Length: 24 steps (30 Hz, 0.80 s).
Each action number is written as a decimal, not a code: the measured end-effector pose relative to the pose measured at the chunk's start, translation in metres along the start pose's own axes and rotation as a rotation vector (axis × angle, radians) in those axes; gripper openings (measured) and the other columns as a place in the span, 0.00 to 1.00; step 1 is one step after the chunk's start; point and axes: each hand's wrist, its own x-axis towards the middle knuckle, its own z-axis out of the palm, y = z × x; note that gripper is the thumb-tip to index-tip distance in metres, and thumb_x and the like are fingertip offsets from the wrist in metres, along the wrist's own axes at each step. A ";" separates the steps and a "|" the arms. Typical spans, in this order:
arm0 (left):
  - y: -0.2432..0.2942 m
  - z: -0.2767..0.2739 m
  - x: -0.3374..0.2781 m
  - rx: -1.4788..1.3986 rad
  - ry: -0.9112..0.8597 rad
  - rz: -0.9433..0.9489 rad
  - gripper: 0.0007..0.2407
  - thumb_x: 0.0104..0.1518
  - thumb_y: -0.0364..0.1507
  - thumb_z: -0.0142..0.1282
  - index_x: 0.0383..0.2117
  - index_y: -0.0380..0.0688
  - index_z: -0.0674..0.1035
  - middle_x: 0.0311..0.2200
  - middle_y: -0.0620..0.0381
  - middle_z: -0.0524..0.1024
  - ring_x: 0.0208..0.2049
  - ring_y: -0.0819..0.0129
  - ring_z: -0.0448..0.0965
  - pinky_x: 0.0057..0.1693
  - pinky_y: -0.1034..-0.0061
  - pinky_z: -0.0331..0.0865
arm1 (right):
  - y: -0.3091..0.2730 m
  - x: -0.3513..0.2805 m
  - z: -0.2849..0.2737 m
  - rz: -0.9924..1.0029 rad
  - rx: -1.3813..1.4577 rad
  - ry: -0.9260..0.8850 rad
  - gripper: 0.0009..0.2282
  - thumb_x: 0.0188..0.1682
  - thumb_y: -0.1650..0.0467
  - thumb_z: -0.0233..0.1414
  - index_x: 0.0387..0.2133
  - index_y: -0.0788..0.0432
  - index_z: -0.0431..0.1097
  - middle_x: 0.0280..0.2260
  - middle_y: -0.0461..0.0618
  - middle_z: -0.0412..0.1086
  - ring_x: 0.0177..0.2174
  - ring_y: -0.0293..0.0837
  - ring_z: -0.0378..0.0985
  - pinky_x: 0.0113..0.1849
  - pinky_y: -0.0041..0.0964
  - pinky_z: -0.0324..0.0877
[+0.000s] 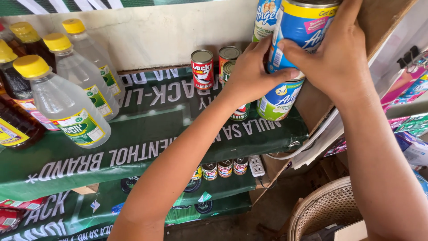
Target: Organize and stock various canned goods on a shelf in a grocery store.
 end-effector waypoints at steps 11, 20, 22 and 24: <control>0.002 -0.005 -0.004 -0.048 0.000 -0.010 0.33 0.45 0.39 0.74 0.58 0.40 0.72 0.49 0.45 0.79 0.50 0.54 0.84 0.55 0.65 0.77 | 0.007 -0.008 0.006 -0.107 0.037 0.011 0.38 0.52 0.71 0.68 0.58 0.70 0.39 0.47 0.69 0.73 0.46 0.62 0.82 0.44 0.46 0.78; 0.008 -0.001 -0.009 0.063 -0.030 -0.053 0.42 0.42 0.43 0.72 0.63 0.36 0.62 0.48 0.40 0.80 0.49 0.49 0.83 0.55 0.63 0.77 | 0.021 -0.017 0.015 -0.101 0.143 0.011 0.43 0.54 0.74 0.69 0.64 0.63 0.32 0.50 0.64 0.73 0.48 0.53 0.84 0.49 0.42 0.80; 0.004 0.002 -0.010 0.088 -0.038 -0.086 0.42 0.41 0.44 0.71 0.62 0.36 0.63 0.46 0.41 0.81 0.48 0.48 0.84 0.54 0.62 0.77 | 0.023 -0.019 0.017 -0.092 0.136 0.009 0.42 0.56 0.73 0.70 0.63 0.62 0.33 0.50 0.64 0.73 0.48 0.52 0.84 0.48 0.41 0.80; -0.003 0.004 -0.010 0.096 0.021 0.013 0.40 0.41 0.44 0.73 0.60 0.36 0.66 0.46 0.41 0.81 0.48 0.46 0.84 0.53 0.61 0.77 | 0.024 -0.019 0.018 -0.087 0.115 0.025 0.43 0.53 0.74 0.68 0.64 0.63 0.31 0.50 0.63 0.73 0.47 0.52 0.84 0.50 0.43 0.81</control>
